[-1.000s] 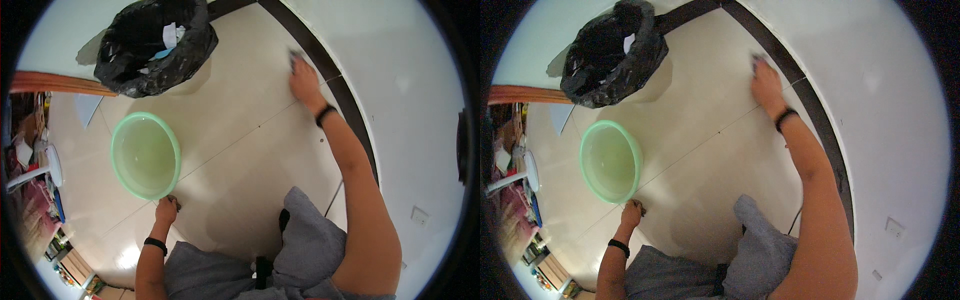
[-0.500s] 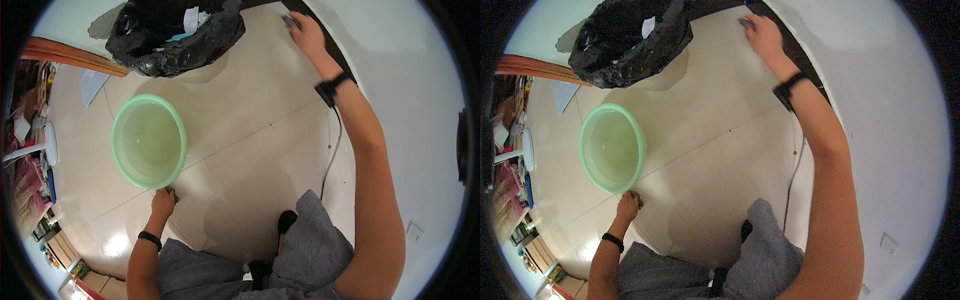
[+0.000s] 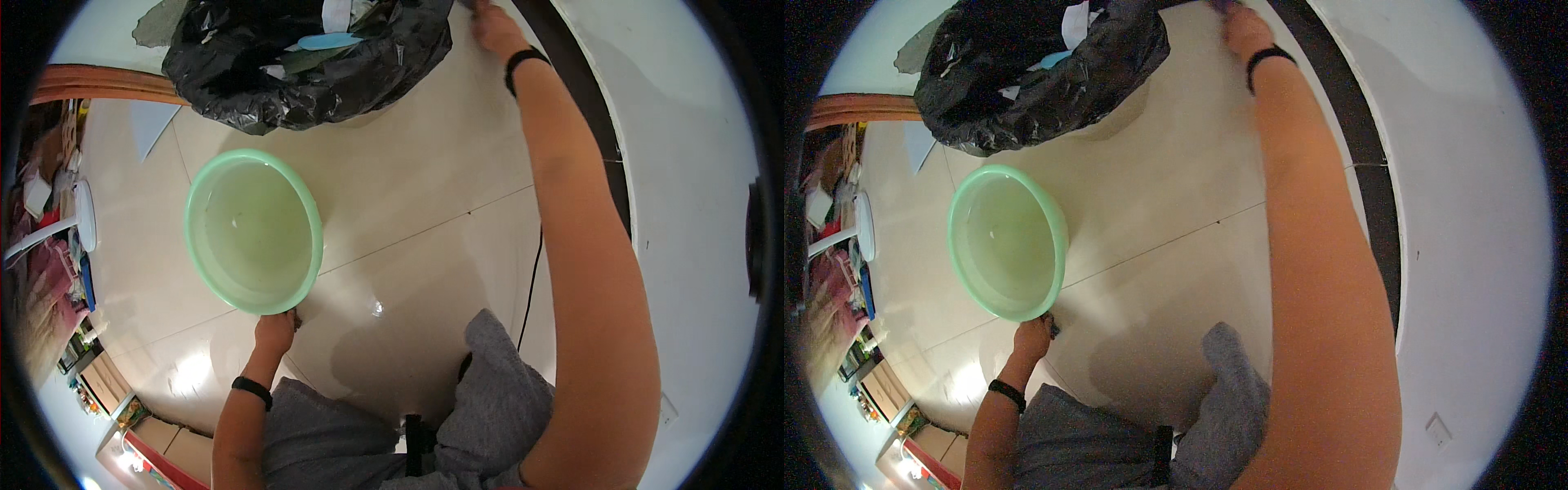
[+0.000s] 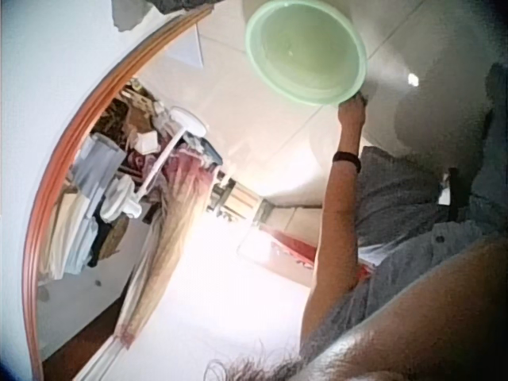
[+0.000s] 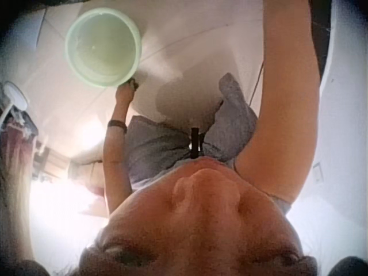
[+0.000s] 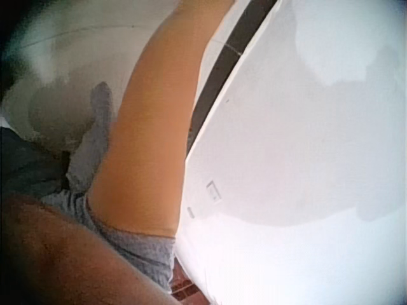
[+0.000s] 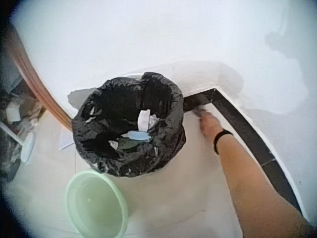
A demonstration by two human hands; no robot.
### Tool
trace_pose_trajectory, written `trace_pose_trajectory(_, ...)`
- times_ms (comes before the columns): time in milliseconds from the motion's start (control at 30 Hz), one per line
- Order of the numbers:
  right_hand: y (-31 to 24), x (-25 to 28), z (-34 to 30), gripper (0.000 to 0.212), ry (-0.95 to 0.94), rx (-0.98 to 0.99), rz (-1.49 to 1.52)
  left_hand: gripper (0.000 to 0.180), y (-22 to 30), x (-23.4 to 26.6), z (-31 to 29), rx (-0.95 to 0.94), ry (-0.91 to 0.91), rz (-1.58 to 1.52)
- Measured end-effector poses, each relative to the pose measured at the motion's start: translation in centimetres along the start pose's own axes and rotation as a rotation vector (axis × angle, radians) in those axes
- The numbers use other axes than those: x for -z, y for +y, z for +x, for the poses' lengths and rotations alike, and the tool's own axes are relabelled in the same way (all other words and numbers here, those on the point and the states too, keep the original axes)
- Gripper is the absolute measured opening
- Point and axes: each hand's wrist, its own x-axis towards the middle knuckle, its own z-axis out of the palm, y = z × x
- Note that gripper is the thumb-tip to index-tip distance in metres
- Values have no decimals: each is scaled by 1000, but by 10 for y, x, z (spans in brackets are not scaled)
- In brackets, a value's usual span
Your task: Cleaning a tiled floor using a damp cloth and a bucket of water.
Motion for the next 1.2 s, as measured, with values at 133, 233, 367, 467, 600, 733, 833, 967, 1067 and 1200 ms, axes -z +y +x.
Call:
trace_pose_trajectory(133,127,-37,11,31,337,243,-475,31,19,32,3,51,-103,-74)
trace_pose_trajectory(233,102,-5,-40,33,-59,229,-620,38,34,51,-7,187,-26,-203)
trace_pose_trajectory(367,104,31,-150,28,-185,60,-559,41,30,52,-10,161,-27,-178)
trace_pose_trajectory(467,137,46,-280,38,-49,171,-545,43,1,3,0,127,81,-185)
trace_pose_trajectory(600,156,108,-429,31,-405,-112,-450,40,2,12,0,58,50,-189)
trace_pose_trajectory(733,168,167,-457,26,-409,-485,-301,37,-3,5,6,52,108,-212)
trace_pose_trajectory(833,90,206,-416,37,-144,-384,3,38,-11,-9,17,42,56,-98)
trace_pose_trajectory(967,-25,156,-348,41,-8,-83,466,42,8,21,2,177,78,-304)
trace_pose_trajectory(1067,-128,81,-302,28,10,339,369,42,-12,-4,13,77,66,-176)
trace_pose_trajectory(1200,-212,-66,-313,35,-123,594,487,43,14,32,2,181,74,-290)
